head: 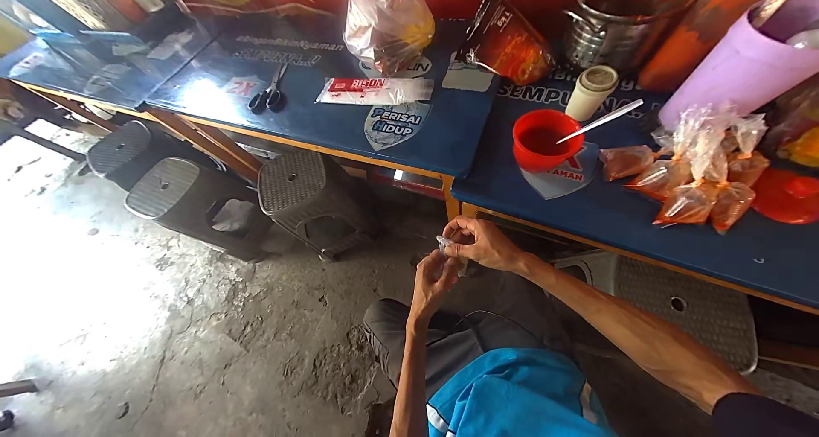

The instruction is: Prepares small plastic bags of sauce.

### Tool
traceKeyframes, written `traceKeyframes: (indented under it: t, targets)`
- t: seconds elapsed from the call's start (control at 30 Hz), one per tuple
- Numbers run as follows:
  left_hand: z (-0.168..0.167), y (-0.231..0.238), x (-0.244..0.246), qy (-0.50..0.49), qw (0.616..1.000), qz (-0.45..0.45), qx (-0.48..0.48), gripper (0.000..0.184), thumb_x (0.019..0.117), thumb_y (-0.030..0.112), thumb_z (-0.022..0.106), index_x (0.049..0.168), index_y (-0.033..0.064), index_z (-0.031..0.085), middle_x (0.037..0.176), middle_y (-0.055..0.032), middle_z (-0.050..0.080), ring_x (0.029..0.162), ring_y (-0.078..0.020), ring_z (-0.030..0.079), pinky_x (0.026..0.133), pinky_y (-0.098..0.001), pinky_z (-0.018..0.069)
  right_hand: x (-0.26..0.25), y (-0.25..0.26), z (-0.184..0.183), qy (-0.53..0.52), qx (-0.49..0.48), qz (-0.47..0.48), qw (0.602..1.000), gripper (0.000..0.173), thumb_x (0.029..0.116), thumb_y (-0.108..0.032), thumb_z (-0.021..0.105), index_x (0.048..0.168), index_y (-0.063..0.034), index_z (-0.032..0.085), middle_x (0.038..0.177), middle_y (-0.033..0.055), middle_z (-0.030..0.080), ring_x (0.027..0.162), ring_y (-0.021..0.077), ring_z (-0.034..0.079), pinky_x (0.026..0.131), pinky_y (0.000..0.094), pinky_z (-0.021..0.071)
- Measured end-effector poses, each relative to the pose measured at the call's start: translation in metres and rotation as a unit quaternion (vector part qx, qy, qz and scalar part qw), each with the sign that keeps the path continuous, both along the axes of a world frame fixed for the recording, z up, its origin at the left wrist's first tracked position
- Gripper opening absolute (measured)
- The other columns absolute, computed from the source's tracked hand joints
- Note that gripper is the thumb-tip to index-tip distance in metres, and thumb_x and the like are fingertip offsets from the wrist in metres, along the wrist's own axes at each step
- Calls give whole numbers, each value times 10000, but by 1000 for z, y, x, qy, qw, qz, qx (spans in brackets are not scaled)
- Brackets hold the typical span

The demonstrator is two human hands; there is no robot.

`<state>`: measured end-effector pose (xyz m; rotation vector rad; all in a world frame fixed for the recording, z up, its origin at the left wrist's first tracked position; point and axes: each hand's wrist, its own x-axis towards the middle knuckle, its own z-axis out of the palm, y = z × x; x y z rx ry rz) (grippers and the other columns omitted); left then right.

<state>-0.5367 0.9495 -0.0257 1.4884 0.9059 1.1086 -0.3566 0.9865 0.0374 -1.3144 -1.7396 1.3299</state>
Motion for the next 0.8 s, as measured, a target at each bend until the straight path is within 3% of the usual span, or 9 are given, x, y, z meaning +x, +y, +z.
traceKeyframes:
  t: [0.07,0.2,0.37,0.43,0.5,0.6,0.67,0.73,0.8]
  targets:
    - [-2,0,4,27,999,34,17,201,1002,102,548,965,-26,698,839,-7,703,814,-47,671,828,-273,566,2,-1,2,-44,17,25,999,375,927,-180,717,1259,-31,625,1008,76,723,884,115,688,852,307,560]
    - [-3,0,6,88,992,64,64,232,987,157,565,908,19,735,809,0,709,848,-85,654,1033,-442,413,4,-3,16,-169,57,75,981,448,917,-146,662,1345,-49,578,1045,107,720,962,230,684,914,449,528]
    - [9,-1,9,140,983,82,88,235,982,125,571,842,18,726,740,4,694,784,-76,650,1082,-465,359,6,-2,31,-268,195,104,938,332,926,-64,614,1249,11,625,935,177,699,917,353,676,868,507,522]
    - [11,0,5,137,984,75,91,245,987,129,557,829,37,719,724,24,695,752,-55,647,1077,-466,358,12,2,33,-272,250,82,926,256,913,-49,608,1160,6,651,850,146,683,858,336,674,831,499,530]
    - [12,2,3,124,985,70,93,249,990,131,548,828,45,717,722,34,700,739,-45,645,1067,-467,361,16,2,38,-249,242,70,935,243,913,-59,610,1145,-12,665,877,122,691,857,293,669,816,459,533]
    - [20,5,4,124,985,63,98,237,982,121,550,829,44,714,708,48,674,732,-30,623,1076,-459,350,17,4,48,-183,112,106,971,405,959,-194,662,1325,-26,613,1156,147,696,1028,245,681,935,422,542]
    - [26,6,5,125,986,45,99,228,975,115,551,851,39,726,722,51,678,754,-26,627,1096,-474,331,18,8,53,-146,44,142,978,449,994,-248,658,1384,-35,593,1201,160,694,1063,223,674,969,412,521]
    - [31,7,5,116,989,19,91,238,993,158,553,910,36,740,779,38,705,822,-37,653,1128,-507,304,17,11,59,-135,26,141,980,297,1011,-216,632,1237,-30,682,1078,128,703,959,162,653,896,359,512]
    - [35,5,1,88,994,-7,60,312,1009,251,556,1079,-3,724,977,-34,739,1018,-98,663,1165,-495,304,14,11,71,-137,30,115,983,191,995,-201,660,1077,-42,727,950,71,697,857,110,628,816,326,502]
